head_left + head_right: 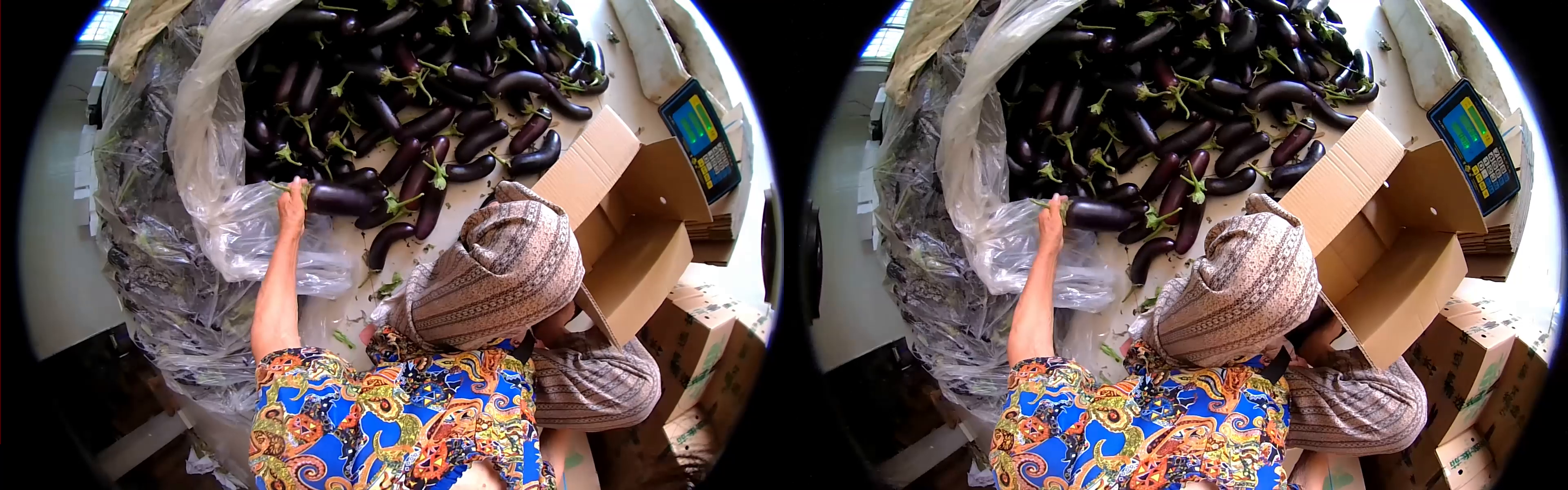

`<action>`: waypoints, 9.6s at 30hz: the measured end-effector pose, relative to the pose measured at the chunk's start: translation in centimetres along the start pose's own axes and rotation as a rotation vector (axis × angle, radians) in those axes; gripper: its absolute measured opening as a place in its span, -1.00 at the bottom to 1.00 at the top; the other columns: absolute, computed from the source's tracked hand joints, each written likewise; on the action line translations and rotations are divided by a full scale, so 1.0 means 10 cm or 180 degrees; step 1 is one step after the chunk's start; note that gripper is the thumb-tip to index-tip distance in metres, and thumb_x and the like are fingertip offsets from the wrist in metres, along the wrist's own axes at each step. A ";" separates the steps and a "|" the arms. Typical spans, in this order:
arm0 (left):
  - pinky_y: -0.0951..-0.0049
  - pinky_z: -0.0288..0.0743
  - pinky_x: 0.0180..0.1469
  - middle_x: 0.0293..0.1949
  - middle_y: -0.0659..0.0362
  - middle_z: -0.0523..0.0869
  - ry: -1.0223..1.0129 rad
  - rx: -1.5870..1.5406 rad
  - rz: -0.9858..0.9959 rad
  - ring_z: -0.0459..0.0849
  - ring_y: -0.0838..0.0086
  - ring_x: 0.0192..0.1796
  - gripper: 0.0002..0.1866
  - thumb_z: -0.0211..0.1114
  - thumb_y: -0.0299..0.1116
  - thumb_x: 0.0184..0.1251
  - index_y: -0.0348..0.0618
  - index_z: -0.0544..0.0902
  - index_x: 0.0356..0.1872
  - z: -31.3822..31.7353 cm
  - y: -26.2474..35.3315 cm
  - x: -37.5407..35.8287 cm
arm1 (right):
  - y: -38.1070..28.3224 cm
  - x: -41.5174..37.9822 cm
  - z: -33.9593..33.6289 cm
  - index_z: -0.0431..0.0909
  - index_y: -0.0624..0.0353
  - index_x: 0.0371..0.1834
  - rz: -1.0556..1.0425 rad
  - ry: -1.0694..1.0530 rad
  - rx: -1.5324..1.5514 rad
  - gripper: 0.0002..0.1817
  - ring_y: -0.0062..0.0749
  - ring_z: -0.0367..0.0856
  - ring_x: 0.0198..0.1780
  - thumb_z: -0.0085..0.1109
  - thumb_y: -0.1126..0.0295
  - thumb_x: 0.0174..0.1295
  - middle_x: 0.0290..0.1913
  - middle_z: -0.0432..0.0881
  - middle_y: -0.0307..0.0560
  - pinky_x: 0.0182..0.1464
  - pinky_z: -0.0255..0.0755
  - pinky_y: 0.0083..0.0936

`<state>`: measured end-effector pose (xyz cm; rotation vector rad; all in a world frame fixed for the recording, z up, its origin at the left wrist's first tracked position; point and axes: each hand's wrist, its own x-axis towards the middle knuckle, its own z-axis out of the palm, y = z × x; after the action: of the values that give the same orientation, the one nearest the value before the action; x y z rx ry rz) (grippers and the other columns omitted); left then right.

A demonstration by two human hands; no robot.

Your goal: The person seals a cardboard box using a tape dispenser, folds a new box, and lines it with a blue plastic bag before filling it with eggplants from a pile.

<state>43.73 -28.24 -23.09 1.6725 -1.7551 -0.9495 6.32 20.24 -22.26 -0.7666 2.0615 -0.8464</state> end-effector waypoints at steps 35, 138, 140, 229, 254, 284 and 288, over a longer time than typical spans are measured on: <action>0.39 0.54 -0.11 -0.22 0.25 0.72 -0.4082 0.0912 -0.0561 0.60 0.51 -0.15 -0.55 0.12 0.06 0.53 -0.14 0.69 -0.04 2.15 0.54 -1.93 | 0.10 -0.25 -0.02 0.68 0.17 -0.08 0.0375 0.0269 0.0132 -0.72 -0.22 0.72 -0.32 0.24 0.23 0.28 -0.37 0.73 0.02 -0.28 0.58 -0.31; 0.10 0.51 0.24 0.09 -0.04 0.66 -0.6430 -0.2831 0.0334 0.66 0.19 0.14 -0.61 0.11 -0.40 0.46 -0.30 0.49 0.24 2.72 5.42 -2.02 | -0.46 -1.86 -2.18 0.48 0.20 -0.09 0.0430 0.3228 0.1798 -0.79 -0.42 0.78 -0.15 0.10 0.27 0.44 0.01 0.69 -0.01 -0.33 0.61 -0.58; 0.10 0.51 0.23 0.08 -0.04 0.66 -0.6141 -0.2797 0.0495 0.66 0.18 0.13 -0.61 0.11 -0.40 0.46 -0.30 0.49 0.24 2.73 5.46 -1.88 | -0.07 -1.77 -2.07 0.55 0.14 0.08 0.0824 0.3016 0.1476 -0.67 -0.47 0.77 -0.24 0.30 0.34 0.28 0.04 0.69 -0.07 -0.27 0.65 -0.51; 0.20 0.64 0.11 -0.05 -0.06 0.75 -0.6591 -0.2428 -0.0384 0.75 0.10 0.04 -0.47 -0.12 -0.13 0.65 -0.29 0.31 0.42 2.50 4.86 -2.02 | -1.09 -0.62 -2.07 0.71 0.24 0.02 -0.0013 0.2002 -0.0804 -0.73 -0.41 0.74 -0.20 0.28 0.33 0.35 -0.15 0.77 -0.01 -0.08 0.61 -0.49; 0.14 0.23 0.45 0.42 -0.12 0.43 -0.6997 -0.2401 -0.0820 0.37 0.14 0.48 -0.28 0.05 -0.07 0.55 -0.08 0.05 0.59 2.26 4.67 -2.34 | -2.00 -0.65 -1.74 0.66 0.23 -0.11 -0.1204 0.3712 -0.2298 -0.68 -0.19 0.71 -0.34 0.36 0.57 0.00 -0.27 0.67 -0.03 -0.29 0.63 -0.37; 0.28 0.36 0.38 0.36 -0.17 0.49 -0.7231 -0.1984 -0.0309 0.46 0.17 0.44 -0.29 0.11 -0.16 0.54 -0.17 0.06 0.58 2.31 4.52 -2.46 | -1.84 -0.90 -1.63 0.67 0.29 -0.17 -0.0957 0.3519 -0.0995 -0.80 -0.09 0.75 -0.32 0.36 0.59 0.11 -0.29 0.71 0.07 -0.26 0.65 -0.35; 0.28 0.36 0.38 0.37 -0.16 0.48 -0.7196 -0.2027 -0.0437 0.44 0.17 0.45 -0.28 0.12 -0.19 0.53 -0.17 0.05 0.58 2.29 4.51 -2.47 | -1.80 -0.88 -1.65 0.64 0.26 -0.17 -0.1097 0.3463 -0.1314 -0.78 -0.09 0.73 -0.34 0.36 0.57 0.09 -0.28 0.67 0.05 -0.29 0.63 -0.32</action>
<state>0.28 -1.46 0.57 -0.4286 -1.4837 -3.5074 1.65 21.07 3.26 -1.0300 3.1936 -1.2094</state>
